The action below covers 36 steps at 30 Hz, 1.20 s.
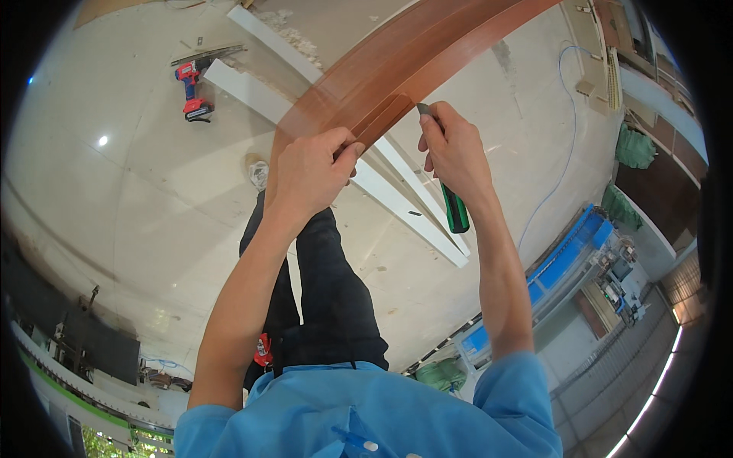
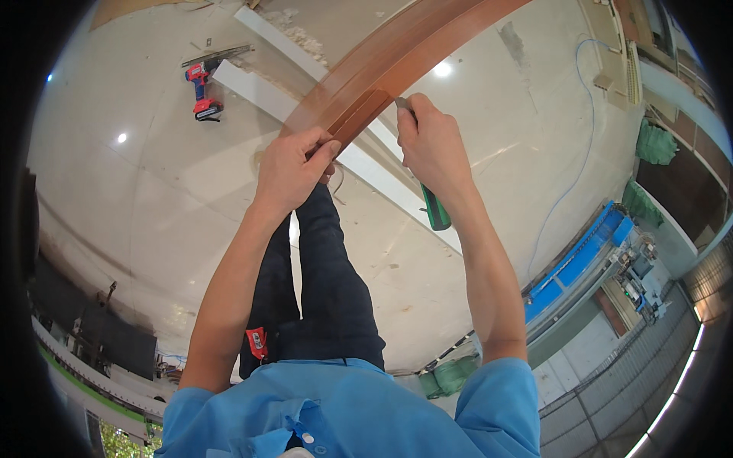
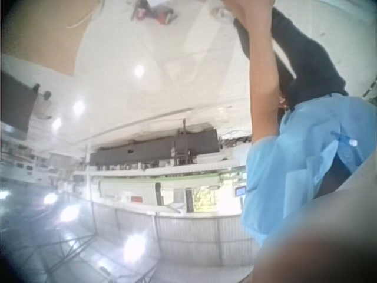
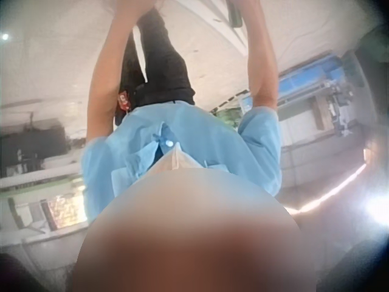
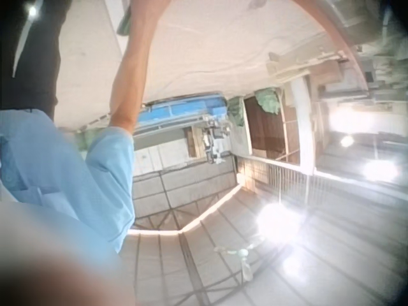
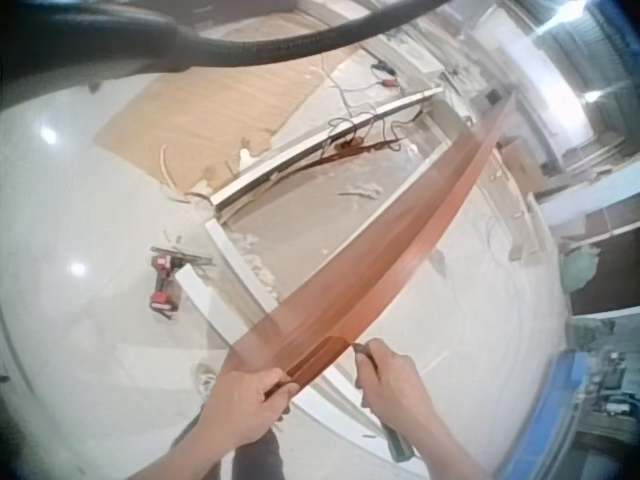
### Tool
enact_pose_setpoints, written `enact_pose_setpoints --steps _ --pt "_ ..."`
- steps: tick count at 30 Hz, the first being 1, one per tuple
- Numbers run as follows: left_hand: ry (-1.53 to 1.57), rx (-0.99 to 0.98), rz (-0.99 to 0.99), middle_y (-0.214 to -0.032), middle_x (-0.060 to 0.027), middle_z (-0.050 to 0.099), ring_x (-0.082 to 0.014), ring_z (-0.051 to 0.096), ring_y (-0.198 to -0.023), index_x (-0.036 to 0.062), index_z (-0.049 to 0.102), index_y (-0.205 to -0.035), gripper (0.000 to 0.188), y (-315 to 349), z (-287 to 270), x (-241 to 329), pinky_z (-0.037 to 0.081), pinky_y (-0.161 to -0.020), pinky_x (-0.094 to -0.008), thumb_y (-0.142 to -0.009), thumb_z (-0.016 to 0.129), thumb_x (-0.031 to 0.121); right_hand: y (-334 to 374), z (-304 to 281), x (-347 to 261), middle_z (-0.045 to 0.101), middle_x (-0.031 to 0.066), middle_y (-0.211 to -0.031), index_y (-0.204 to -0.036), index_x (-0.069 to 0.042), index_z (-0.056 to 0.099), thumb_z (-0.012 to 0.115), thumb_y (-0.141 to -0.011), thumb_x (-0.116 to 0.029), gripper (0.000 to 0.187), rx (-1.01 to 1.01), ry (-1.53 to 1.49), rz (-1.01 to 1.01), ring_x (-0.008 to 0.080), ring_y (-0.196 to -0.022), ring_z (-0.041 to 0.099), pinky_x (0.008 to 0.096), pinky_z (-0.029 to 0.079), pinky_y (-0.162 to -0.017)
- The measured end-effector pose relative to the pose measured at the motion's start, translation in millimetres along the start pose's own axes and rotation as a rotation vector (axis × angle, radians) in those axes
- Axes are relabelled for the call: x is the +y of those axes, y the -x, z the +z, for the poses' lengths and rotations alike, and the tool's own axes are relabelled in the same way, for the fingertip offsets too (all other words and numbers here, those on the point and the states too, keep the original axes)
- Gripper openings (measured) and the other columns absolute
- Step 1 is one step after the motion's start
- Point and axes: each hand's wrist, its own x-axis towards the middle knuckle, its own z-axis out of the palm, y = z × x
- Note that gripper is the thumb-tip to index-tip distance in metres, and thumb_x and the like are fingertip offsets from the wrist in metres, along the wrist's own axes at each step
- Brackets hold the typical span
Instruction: The person uses a green utility knife to trim the edge of a long, curved wooden piece. They hold the wood with one hand and carefully cut along the edge with the other, then peel away the trimmed strip.
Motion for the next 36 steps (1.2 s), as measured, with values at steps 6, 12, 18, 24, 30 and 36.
enact_pose_setpoints --steps 6,12,18,24,30,36 --pt "0.09 -0.02 -0.02 -0.071 -0.0058 0.075 -0.0115 0.072 -0.064 0.0012 0.076 -0.098 0.019 -1.3 0.1 -0.5 0.057 -0.063 -0.027 -0.103 0.069 0.019 -3.8 5.1 3.0 0.063 0.0112 -0.069 -0.101 0.003 0.06 0.049 -0.111 -0.02 0.027 0.004 -0.064 0.003 0.0215 -0.055 0.067 0.0381 0.054 -0.056" --pt "0.105 -0.014 -0.031 -0.072 -0.005 0.075 -0.0112 0.071 -0.063 0.001 0.076 -0.097 0.02 -0.2 -0.5 -0.1 0.057 -0.063 -0.027 -0.103 0.069 0.018 -3.5 10.6 4.8 0.065 0.0106 -0.071 -0.099 0.003 0.059 0.049 -0.111 -0.02 0.028 0.025 -0.137 0.028 0.0193 -0.054 0.066 0.0356 0.052 -0.054" --pt "0.069 -0.028 -0.043 -0.073 -0.0051 0.075 -0.0114 0.072 -0.064 0.0015 0.076 -0.097 0.021 -0.7 -2.5 2.1 0.057 -0.063 -0.0274 -0.103 0.068 0.02 0.0 26.0 8.9 0.067 0.0089 -0.072 -0.106 0.003 0.062 0.051 -0.111 -0.019 0.026 0.085 -0.303 0.037 0.0147 -0.052 0.064 0.0323 0.049 -0.047" --pt "0.081 -0.039 -0.046 -0.073 -0.0048 0.075 -0.0117 0.072 -0.065 0.0015 0.076 -0.097 0.022 -0.6 -2.9 2.1 0.057 -0.064 -0.0276 -0.104 0.068 0.021 0.4 34.5 9.0 0.067 0.008 -0.073 -0.11 0.004 0.062 0.051 -0.111 -0.02 0.026 0.139 -0.331 0.074 0.0135 -0.052 0.064 0.0316 0.049 -0.046" --pt "0.079 -0.039 -0.033 -0.071 -0.0046 0.075 -0.0131 0.073 -0.065 0.0033 0.075 -0.094 0.024 -0.9 -2.9 -0.1 0.056 -0.063 -0.0288 -0.104 0.067 0.024 2.8 38.4 6.5 0.067 0.0075 -0.073 -0.11 0.003 0.063 0.051 -0.111 -0.019 0.026 0.164 -0.353 0.088 0.0133 -0.052 0.063 0.0317 0.048 -0.046" --pt "0.067 -0.027 -0.009 -0.068 -0.0044 0.075 -0.0157 0.075 -0.064 0.0068 0.074 -0.09 0.029 -0.7 -1.7 -2.0 0.055 -0.062 -0.0315 -0.104 0.065 0.03 4.5 42.3 8.2 0.067 0.0066 -0.074 -0.108 0.003 0.063 0.052 -0.111 -0.019 0.024 0.181 -0.408 0.104 0.0122 -0.052 0.062 0.0309 0.048 -0.046"
